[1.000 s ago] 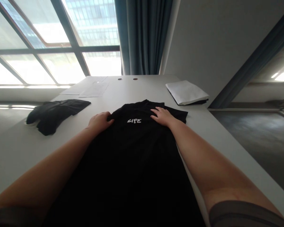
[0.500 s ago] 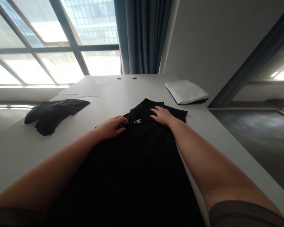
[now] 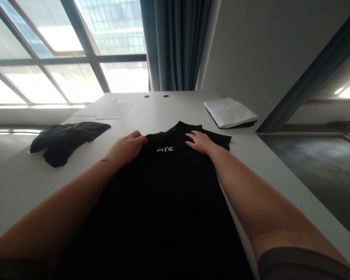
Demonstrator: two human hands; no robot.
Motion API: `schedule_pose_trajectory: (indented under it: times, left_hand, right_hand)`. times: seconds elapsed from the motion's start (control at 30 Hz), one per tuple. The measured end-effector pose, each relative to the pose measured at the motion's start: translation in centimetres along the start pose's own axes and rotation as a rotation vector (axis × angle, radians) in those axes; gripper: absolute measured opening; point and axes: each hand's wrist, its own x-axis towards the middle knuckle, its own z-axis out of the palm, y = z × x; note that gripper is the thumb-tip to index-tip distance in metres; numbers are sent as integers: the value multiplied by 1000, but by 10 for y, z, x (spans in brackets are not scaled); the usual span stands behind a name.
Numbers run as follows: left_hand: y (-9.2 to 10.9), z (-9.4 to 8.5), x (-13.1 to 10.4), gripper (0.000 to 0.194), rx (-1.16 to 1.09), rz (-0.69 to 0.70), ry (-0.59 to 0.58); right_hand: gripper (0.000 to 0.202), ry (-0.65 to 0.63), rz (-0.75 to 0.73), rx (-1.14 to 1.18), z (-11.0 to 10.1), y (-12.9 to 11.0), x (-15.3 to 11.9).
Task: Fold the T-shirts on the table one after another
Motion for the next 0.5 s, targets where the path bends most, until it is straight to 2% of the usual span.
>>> schedule_pose_trajectory:
  times: [0.07, 0.13, 0.2, 0.27, 0.33, 0.4, 0.5]
  left_hand:
    - [-17, -7, 1, 34, 89, -104, 197]
    - [-31, -9, 1, 36, 124, -187, 344]
    - [-38, -5, 0, 40, 130, -214, 357]
    - [-37, 9, 0, 40, 112, -170, 218]
    - [-33, 28, 2, 43, 77, -126, 2]
    - [-30, 46, 3, 51, 45, -160, -176]
    - [-36, 64, 6, 63, 39, -280, -268]
  right_hand:
    - [68, 2, -10, -1, 0, 1, 1]
    - [67, 6, -21, 0, 0, 0, 1]
    - [67, 6, -21, -1, -1, -1, 0]
    - [67, 3, -9, -1, -2, -2, 0]
    - [67, -3, 5, 0, -2, -3, 0]
    - [66, -5, 12, 4, -2, -3, -1]
    - [65, -9, 10, 7, -2, -4, -2]
